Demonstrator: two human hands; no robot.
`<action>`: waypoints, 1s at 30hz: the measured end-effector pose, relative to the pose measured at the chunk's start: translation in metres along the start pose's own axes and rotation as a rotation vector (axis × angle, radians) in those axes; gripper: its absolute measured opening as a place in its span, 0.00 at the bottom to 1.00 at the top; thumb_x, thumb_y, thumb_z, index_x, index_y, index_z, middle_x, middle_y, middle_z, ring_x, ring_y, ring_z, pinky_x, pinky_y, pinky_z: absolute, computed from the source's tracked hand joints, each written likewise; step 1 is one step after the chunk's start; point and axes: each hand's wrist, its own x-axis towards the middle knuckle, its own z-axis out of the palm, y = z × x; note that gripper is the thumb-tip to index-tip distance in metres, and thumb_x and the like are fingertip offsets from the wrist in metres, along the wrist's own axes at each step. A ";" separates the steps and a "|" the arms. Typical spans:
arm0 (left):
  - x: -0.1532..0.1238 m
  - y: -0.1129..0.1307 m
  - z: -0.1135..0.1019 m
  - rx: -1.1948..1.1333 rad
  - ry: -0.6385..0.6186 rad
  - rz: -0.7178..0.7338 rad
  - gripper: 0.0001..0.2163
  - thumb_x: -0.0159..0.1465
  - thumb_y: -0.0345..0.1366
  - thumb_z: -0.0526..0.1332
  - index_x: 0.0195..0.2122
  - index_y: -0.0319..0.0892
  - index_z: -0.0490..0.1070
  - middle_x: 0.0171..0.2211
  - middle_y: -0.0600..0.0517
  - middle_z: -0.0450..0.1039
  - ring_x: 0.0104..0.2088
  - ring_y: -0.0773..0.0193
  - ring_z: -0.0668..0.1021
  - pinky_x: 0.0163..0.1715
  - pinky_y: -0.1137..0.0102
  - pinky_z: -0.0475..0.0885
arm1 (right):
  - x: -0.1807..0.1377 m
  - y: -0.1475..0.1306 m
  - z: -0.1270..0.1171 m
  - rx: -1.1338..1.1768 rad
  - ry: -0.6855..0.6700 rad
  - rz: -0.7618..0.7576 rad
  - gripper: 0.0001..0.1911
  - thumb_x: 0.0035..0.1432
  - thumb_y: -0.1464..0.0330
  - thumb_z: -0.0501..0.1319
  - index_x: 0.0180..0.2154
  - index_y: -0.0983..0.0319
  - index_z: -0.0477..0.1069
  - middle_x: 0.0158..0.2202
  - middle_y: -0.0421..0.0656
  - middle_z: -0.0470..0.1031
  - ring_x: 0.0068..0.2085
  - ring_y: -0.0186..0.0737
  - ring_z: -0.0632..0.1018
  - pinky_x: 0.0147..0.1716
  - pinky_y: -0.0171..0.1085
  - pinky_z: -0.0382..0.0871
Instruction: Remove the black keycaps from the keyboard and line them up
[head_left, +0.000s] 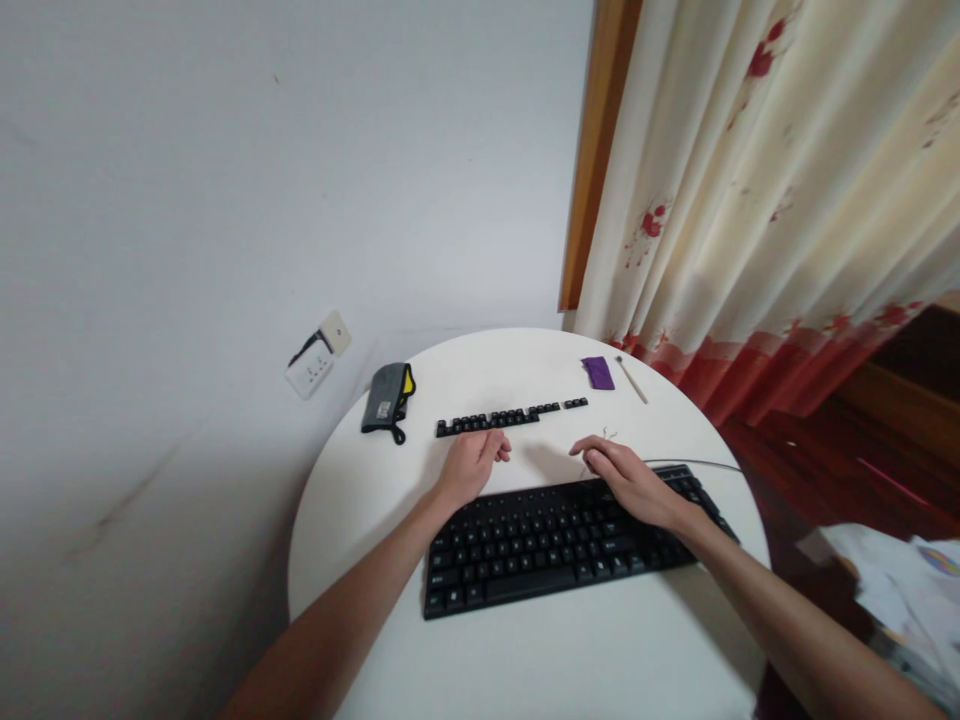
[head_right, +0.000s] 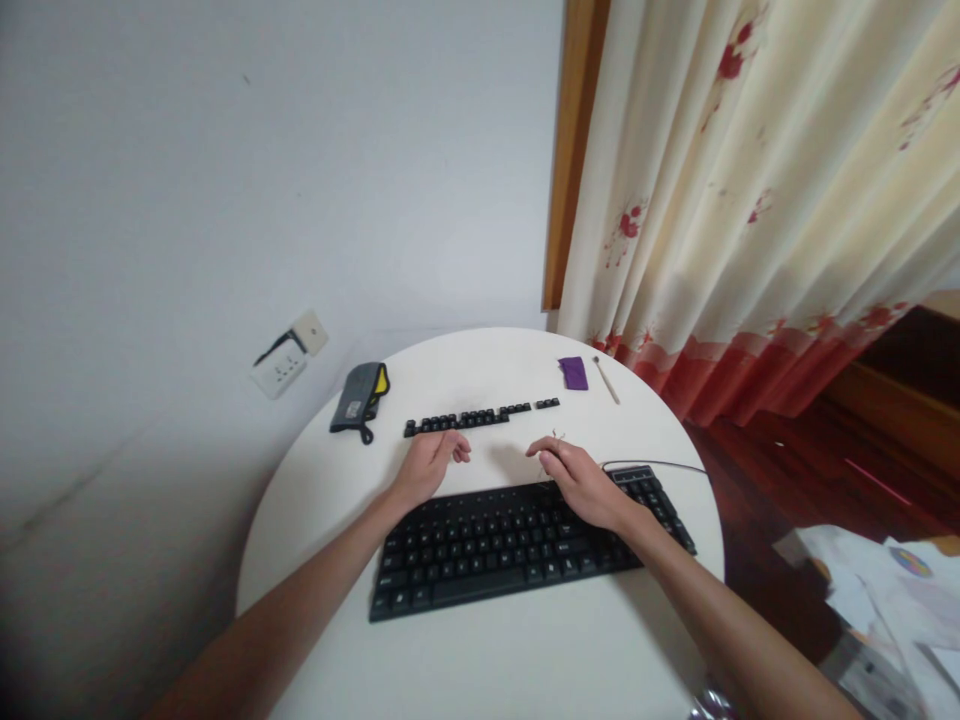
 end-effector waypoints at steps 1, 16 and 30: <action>0.000 0.000 0.001 0.001 -0.003 -0.002 0.22 0.71 0.45 0.46 0.31 0.38 0.74 0.26 0.50 0.77 0.28 0.66 0.77 0.32 0.72 0.71 | -0.005 0.002 0.000 -0.006 -0.025 0.016 0.15 0.67 0.62 0.49 0.44 0.60 0.71 0.40 0.44 0.74 0.43 0.40 0.73 0.48 0.39 0.64; -0.002 -0.001 0.009 -0.033 -0.044 -0.050 0.23 0.70 0.47 0.47 0.31 0.37 0.74 0.25 0.49 0.77 0.28 0.65 0.78 0.32 0.71 0.72 | -0.009 0.001 -0.002 -0.045 -0.278 -0.069 0.15 0.66 0.62 0.52 0.35 0.60 0.74 0.34 0.44 0.75 0.36 0.40 0.74 0.42 0.38 0.67; -0.004 0.000 0.011 -0.039 -0.100 -0.044 0.23 0.70 0.46 0.47 0.31 0.37 0.74 0.25 0.49 0.77 0.28 0.65 0.78 0.32 0.71 0.72 | -0.011 0.029 0.017 -0.198 0.014 0.143 0.20 0.67 0.61 0.48 0.25 0.61 0.68 0.24 0.41 0.73 0.29 0.39 0.74 0.34 0.35 0.63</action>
